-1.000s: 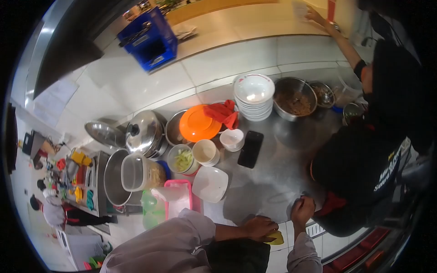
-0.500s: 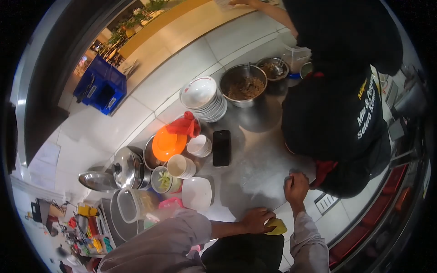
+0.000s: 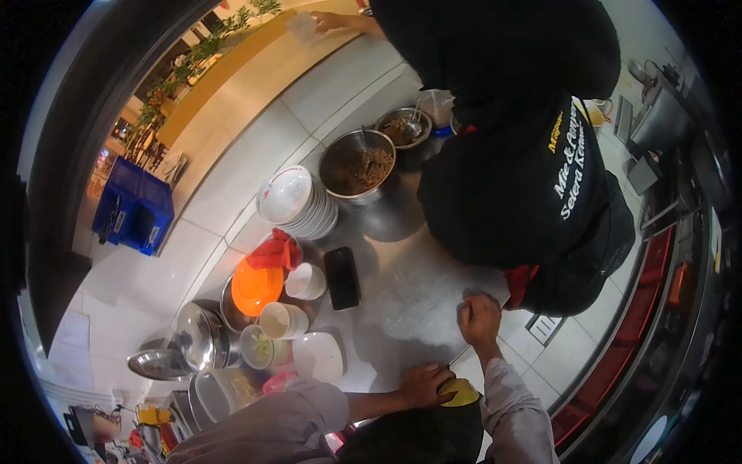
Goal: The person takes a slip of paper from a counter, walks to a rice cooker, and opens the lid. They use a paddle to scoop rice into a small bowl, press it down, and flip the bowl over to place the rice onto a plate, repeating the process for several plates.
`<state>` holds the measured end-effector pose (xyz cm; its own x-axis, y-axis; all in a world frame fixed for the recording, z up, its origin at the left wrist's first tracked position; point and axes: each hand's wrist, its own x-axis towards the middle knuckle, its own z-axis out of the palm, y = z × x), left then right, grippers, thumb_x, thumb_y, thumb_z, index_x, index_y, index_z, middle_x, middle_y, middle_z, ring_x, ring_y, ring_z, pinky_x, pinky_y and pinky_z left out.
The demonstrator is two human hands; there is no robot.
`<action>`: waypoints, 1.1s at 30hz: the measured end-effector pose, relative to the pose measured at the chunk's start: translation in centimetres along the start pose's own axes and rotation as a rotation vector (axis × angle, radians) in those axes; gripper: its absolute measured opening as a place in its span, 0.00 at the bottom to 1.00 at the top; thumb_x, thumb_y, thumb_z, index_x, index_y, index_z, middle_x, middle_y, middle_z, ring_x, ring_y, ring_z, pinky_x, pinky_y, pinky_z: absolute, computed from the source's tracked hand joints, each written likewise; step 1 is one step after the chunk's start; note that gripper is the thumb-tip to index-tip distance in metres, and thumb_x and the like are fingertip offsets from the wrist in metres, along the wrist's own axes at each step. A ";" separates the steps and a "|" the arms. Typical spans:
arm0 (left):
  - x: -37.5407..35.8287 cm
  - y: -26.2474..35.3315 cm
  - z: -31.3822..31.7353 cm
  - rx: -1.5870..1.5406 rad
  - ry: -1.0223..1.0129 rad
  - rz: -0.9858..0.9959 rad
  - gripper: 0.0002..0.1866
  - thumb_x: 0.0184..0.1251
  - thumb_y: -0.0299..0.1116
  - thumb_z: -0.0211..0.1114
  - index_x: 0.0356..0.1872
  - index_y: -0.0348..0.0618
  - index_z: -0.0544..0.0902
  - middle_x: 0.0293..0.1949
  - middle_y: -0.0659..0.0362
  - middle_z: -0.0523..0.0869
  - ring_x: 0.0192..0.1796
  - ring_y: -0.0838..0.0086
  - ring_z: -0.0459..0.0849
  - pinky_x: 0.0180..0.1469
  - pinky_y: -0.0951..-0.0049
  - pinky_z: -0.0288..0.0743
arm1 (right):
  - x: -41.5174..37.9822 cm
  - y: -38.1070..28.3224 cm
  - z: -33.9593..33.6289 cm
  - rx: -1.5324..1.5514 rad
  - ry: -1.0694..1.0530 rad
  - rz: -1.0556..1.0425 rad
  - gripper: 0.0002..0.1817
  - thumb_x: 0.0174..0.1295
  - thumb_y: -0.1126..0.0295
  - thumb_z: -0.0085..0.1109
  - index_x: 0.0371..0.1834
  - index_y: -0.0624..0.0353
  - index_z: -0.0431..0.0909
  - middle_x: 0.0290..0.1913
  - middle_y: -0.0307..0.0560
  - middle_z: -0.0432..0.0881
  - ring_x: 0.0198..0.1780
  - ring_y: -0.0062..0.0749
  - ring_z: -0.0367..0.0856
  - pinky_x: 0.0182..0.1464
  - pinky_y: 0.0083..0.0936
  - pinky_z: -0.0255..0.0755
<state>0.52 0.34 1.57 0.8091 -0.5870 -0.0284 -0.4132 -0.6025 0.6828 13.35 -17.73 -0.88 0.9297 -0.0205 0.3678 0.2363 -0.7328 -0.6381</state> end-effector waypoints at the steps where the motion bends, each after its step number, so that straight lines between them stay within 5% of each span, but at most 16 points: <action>1: -0.1 -0.1 0.2 0.000 -0.009 0.012 0.23 0.59 0.57 0.70 0.44 0.51 0.82 0.34 0.57 0.81 0.39 0.61 0.82 0.42 0.61 0.77 | -0.1 0.0 0.0 -0.007 0.010 0.009 0.06 0.54 0.73 0.57 0.35 0.59 0.80 0.34 0.51 0.80 0.39 0.53 0.78 0.45 0.45 0.70; 33: 0.1 -0.5 -0.1 -0.009 0.000 0.100 0.23 0.65 0.58 0.65 0.45 0.50 0.83 0.34 0.56 0.82 0.39 0.62 0.83 0.43 0.63 0.78 | 0.8 -0.9 -0.6 -0.048 -0.006 -0.019 0.07 0.51 0.74 0.58 0.34 0.58 0.81 0.31 0.50 0.79 0.36 0.50 0.79 0.44 0.42 0.71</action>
<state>0.80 0.61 1.30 0.7641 -0.6439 0.0400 -0.4880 -0.5363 0.6887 13.67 -17.50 0.38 0.9271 -0.0022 0.3748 0.2398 -0.7650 -0.5978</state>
